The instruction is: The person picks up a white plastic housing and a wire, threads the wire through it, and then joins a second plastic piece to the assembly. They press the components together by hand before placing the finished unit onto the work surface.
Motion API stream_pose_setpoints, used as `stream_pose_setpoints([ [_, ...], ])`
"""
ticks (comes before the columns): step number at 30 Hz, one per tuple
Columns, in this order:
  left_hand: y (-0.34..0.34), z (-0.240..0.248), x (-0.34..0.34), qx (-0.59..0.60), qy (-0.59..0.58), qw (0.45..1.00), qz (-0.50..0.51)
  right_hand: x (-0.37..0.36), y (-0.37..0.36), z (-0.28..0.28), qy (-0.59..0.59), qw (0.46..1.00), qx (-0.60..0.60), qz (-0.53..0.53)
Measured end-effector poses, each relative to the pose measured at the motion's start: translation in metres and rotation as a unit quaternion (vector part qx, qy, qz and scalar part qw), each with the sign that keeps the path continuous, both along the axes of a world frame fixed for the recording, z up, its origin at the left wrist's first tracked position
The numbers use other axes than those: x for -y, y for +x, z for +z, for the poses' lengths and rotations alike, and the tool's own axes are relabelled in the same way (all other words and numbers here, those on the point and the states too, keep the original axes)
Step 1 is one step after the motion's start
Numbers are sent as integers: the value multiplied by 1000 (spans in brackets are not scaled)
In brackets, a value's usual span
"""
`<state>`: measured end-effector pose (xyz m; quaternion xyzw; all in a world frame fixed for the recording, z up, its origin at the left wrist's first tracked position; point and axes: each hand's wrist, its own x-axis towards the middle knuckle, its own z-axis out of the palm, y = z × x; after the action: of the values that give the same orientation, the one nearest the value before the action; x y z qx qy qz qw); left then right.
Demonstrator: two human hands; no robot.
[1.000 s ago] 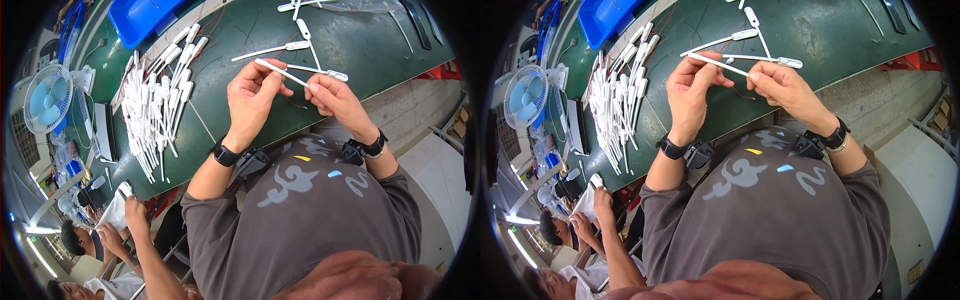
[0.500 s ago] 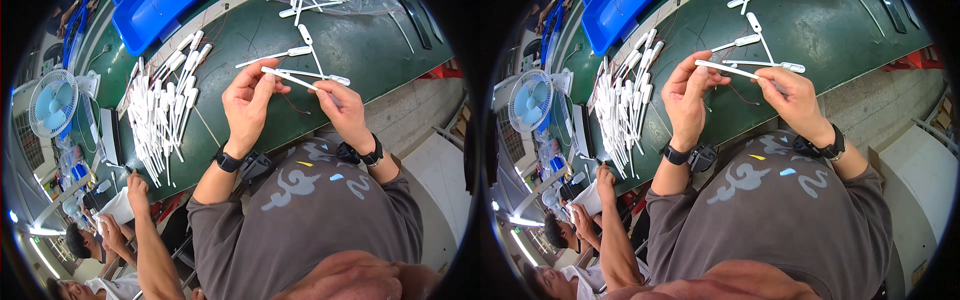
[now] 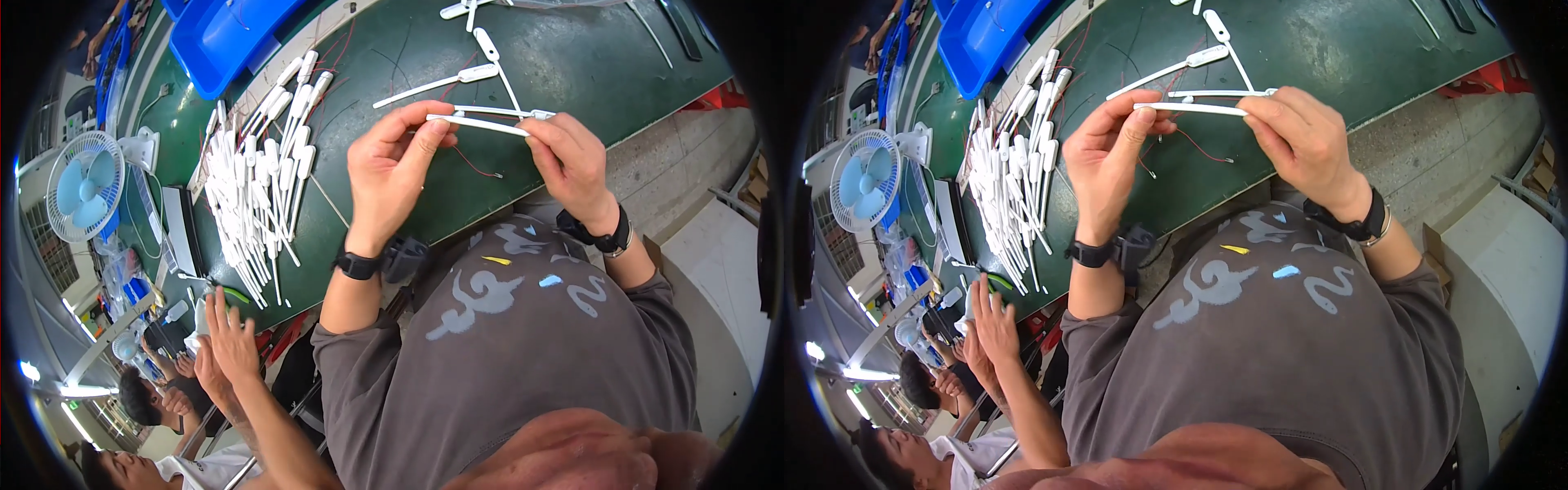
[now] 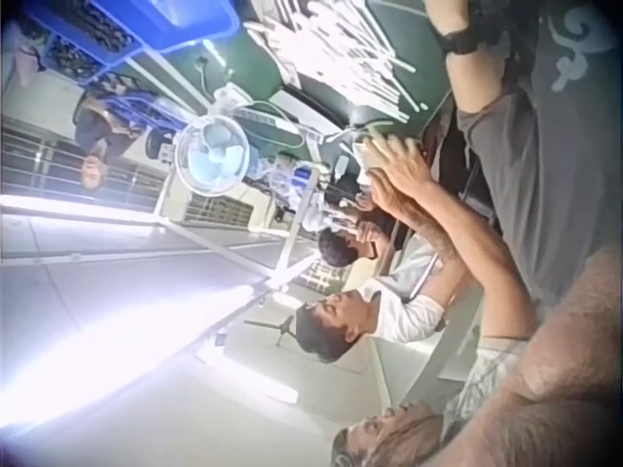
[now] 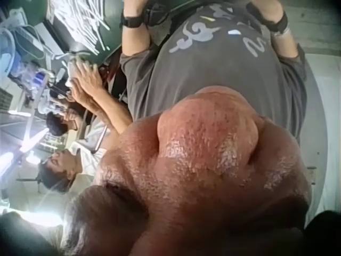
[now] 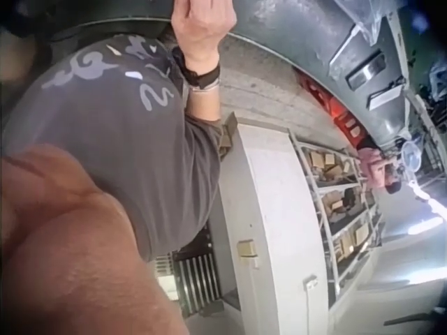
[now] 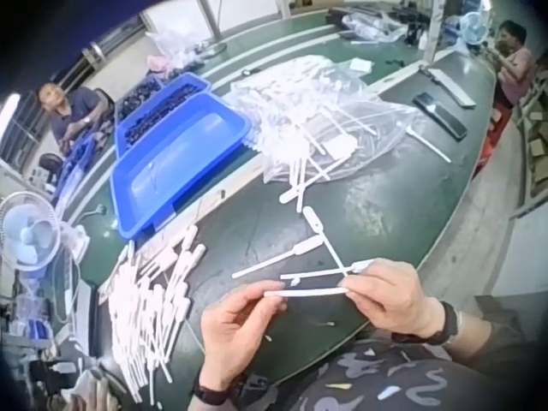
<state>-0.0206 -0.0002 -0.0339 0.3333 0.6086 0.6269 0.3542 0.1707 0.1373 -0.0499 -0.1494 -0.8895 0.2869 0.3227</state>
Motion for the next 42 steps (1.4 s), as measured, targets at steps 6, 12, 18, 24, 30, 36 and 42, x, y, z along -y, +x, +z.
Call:
stream_pose_setpoints([
  [6,-8,3,-1,-338,-24,939,-58,-18,4,7,89,995,18,47],
  [12,0,-4,-4,-361,31,930,-55,-17,4,12,104,992,30,65],
  [18,5,-8,-7,-390,57,917,-66,-13,-1,12,102,991,23,83],
  [24,13,-15,-7,-409,86,907,-55,-6,-9,9,109,988,36,107],
  [30,13,-10,-6,-444,81,892,-31,-13,-12,12,107,986,35,124],
  [36,0,2,-1,-351,3,935,-43,-24,-4,17,116,988,32,101],
  [42,0,1,-2,-344,4,938,-37,-25,-3,17,105,989,43,91],
])
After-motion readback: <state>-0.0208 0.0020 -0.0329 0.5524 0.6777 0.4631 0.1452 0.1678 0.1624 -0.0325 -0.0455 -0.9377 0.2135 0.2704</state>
